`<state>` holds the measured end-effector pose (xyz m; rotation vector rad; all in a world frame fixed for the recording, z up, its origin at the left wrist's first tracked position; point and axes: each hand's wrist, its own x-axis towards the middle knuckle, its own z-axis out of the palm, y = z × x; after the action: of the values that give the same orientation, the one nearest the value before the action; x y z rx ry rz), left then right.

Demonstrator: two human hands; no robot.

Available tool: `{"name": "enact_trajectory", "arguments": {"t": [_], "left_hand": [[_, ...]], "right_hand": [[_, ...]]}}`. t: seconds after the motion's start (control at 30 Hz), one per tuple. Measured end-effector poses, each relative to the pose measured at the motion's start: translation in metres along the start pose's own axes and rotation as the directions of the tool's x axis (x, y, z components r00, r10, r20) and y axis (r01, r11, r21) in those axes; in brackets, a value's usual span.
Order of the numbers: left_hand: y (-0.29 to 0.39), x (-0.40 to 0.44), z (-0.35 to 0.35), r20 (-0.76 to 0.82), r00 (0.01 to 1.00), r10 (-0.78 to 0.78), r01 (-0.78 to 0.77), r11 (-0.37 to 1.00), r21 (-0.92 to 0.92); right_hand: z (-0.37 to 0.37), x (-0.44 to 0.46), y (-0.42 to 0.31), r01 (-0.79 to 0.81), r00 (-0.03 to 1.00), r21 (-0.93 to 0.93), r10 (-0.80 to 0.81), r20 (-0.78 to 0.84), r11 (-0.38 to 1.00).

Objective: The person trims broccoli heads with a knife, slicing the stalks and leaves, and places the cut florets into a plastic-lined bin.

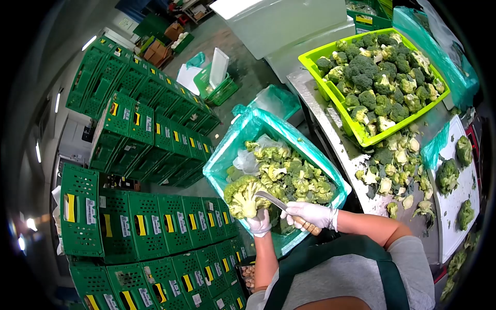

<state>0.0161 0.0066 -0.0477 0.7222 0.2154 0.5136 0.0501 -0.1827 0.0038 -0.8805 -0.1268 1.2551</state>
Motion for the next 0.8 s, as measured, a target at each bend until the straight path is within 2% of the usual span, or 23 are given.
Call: {"name": "enact_trajectory", "arguments": {"t": [0.03,0.07,0.1,0.17,0.2,0.27,0.3,0.33,0.37,0.4,0.43,0.47,0.5,0.53,0.6,0.67,0.7,0.73,0.8], "left_hand": [[0.000,-0.002,0.008,-0.056,0.998,-0.025,0.024,1.000,-0.016],[-0.001,-0.002,0.006,-0.055,0.998,-0.027,0.026,1.000,-0.015],[-0.002,-0.002,0.000,-0.007,0.999,-0.043,0.043,0.999,0.001],[-0.003,-0.002,-0.005,0.090,0.993,-0.079,0.076,0.996,0.039],[-0.004,-0.003,-0.005,0.090,0.992,-0.083,0.080,0.996,0.041],[-0.006,-0.003,-0.002,-0.024,0.999,-0.049,0.051,0.994,0.101],[-0.007,0.004,-0.023,0.244,0.965,-0.091,0.118,0.988,-0.098],[-0.013,0.013,-0.042,0.233,0.969,-0.077,0.122,0.976,-0.181],[-0.019,0.022,-0.062,0.222,0.973,-0.064,0.123,0.957,-0.263],[-0.018,0.024,-0.058,-0.106,0.991,-0.085,0.069,0.987,-0.144],[-0.020,0.026,-0.072,-0.081,0.997,-0.006,-0.003,0.994,-0.113],[-0.019,0.026,-0.075,0.158,0.986,-0.052,0.110,0.915,-0.388],[-0.017,0.026,-0.076,0.387,0.917,-0.094,0.315,0.765,-0.562],[-0.012,0.015,-0.081,0.073,0.992,-0.105,0.122,0.948,-0.293],[-0.010,0.008,-0.075,0.065,0.990,-0.128,0.142,0.943,-0.303],[-0.008,0.002,-0.066,0.059,0.983,-0.176,0.186,0.944,-0.274],[-0.007,-0.001,-0.055,0.157,0.973,-0.169,0.208,0.937,-0.280],[-0.007,-0.006,-0.046,0.139,0.978,-0.157,0.189,0.947,-0.259],[-0.001,-0.015,-0.032,0.224,0.948,-0.227,0.253,0.963,-0.097]], "right_hand": [[0.000,0.001,0.000,0.004,1.000,0.001,-0.004,-0.002,1.000],[0.003,0.001,-0.002,-0.003,0.999,0.089,-0.001,0.049,0.996],[0.005,0.001,-0.004,-0.016,0.995,0.176,-0.002,0.101,0.984],[0.003,0.006,-0.003,-0.042,0.991,0.236,0.011,0.131,0.971],[0.004,0.008,-0.003,-0.070,0.986,0.292,0.022,0.162,0.954],[0.004,0.006,-0.001,-0.069,0.988,0.338,0.017,0.156,0.939],[0.000,0.005,0.004,-0.160,0.964,0.406,0.053,0.261,0.900],[-0.003,0.004,0.006,-0.255,0.927,0.455,0.081,0.366,0.853],[0.013,-0.014,-0.001,-0.110,0.940,0.234,0.024,0.341,0.966],[0.029,-0.032,-0.020,-0.132,0.914,0.175,0.052,0.402,0.976],[0.028,-0.033,-0.020,-0.064,0.946,0.165,0.007,0.325,0.984],[0.025,-0.033,-0.023,0.016,0.968,0.150,-0.053,0.244,0.989],[0.008,-0.021,-0.019,0.034,0.981,0.195,-0.070,0.182,0.980],[-0.007,-0.010,-0.010,0.132,0.986,0.154,-0.146,0.085,0.979],[-0.017,0.001,-0.003,0.130,0.991,0.138,-0.125,-0.050,0.982],[-0.020,0.013,-0.004,0.167,0.965,-0.045,-0.173,-0.199,0.985],[-0.023,0.020,-0.009,0.190,0.943,-0.159,-0.225,-0.246,0.969],[-0.026,0.026,-0.014,0.206,0.915,-0.270,-0.283,-0.287,0.941],[-0.025,0.038,-0.027,0.267,0.909,-0.308,-0.345,-0.233,0.913]]}}
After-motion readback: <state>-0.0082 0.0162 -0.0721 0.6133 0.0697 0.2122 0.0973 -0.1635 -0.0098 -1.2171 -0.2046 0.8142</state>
